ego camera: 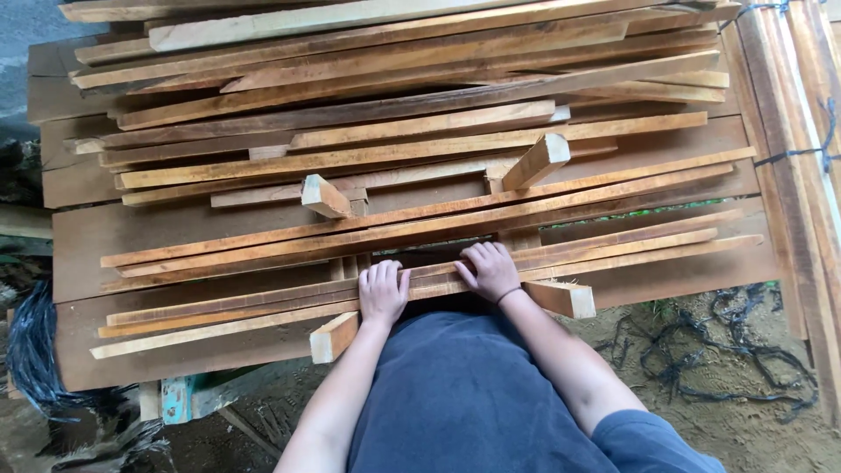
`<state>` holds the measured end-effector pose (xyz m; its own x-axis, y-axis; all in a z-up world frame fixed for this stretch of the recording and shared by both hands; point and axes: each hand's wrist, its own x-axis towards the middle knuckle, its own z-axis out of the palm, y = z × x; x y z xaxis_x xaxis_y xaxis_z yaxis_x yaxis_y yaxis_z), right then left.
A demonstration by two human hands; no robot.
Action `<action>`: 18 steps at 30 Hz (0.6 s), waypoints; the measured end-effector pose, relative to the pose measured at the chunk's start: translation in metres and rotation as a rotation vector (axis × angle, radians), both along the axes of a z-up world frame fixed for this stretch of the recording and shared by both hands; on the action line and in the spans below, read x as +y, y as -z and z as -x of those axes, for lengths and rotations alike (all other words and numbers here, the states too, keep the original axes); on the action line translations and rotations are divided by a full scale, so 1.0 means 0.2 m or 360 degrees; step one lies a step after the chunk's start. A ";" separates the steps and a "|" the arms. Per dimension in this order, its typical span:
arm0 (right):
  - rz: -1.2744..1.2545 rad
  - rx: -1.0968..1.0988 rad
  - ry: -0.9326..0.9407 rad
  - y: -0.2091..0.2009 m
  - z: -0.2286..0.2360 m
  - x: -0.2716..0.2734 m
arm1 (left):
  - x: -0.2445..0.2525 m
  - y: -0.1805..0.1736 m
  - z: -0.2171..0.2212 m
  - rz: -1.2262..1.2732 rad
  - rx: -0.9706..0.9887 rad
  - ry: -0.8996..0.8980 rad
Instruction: Arrange and align wooden slats within the slots of a wooden rack.
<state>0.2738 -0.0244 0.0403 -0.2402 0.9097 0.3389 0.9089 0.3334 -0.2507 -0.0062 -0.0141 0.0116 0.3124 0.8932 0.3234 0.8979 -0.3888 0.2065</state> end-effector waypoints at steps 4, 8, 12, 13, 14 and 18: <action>0.0014 0.0103 0.0001 -0.06 0.00 -0.06 | -0.01 -0.03 -0.01 -0.0008 -0.0087 0.0016; 0.0074 0.0046 0.0008 -0.05 0.01 -0.05 | 0.01 0.06 0.00 0.0160 0.0010 -0.0075; 0.0124 0.0166 0.0060 -0.06 0.01 -0.04 | 0.01 0.07 -0.03 0.0046 0.0069 -0.0053; 0.0123 0.0166 0.0061 -0.06 0.01 -0.04 | 0.01 0.05 -0.04 0.0045 0.0068 -0.0052; 0.0033 0.0141 0.0119 -0.07 0.02 -0.03 | 0.00 0.02 -0.05 -0.0031 0.0124 -0.0044; 0.0073 -0.0150 0.0258 -0.02 0.03 -0.03 | -0.01 0.07 -0.04 0.0089 0.0316 -0.0062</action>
<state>0.2673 -0.0306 0.0446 -0.1182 0.9529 0.2792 0.9698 0.1712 -0.1737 0.0016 -0.0155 -0.0018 0.3297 0.9208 0.2084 0.9373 -0.3457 0.0446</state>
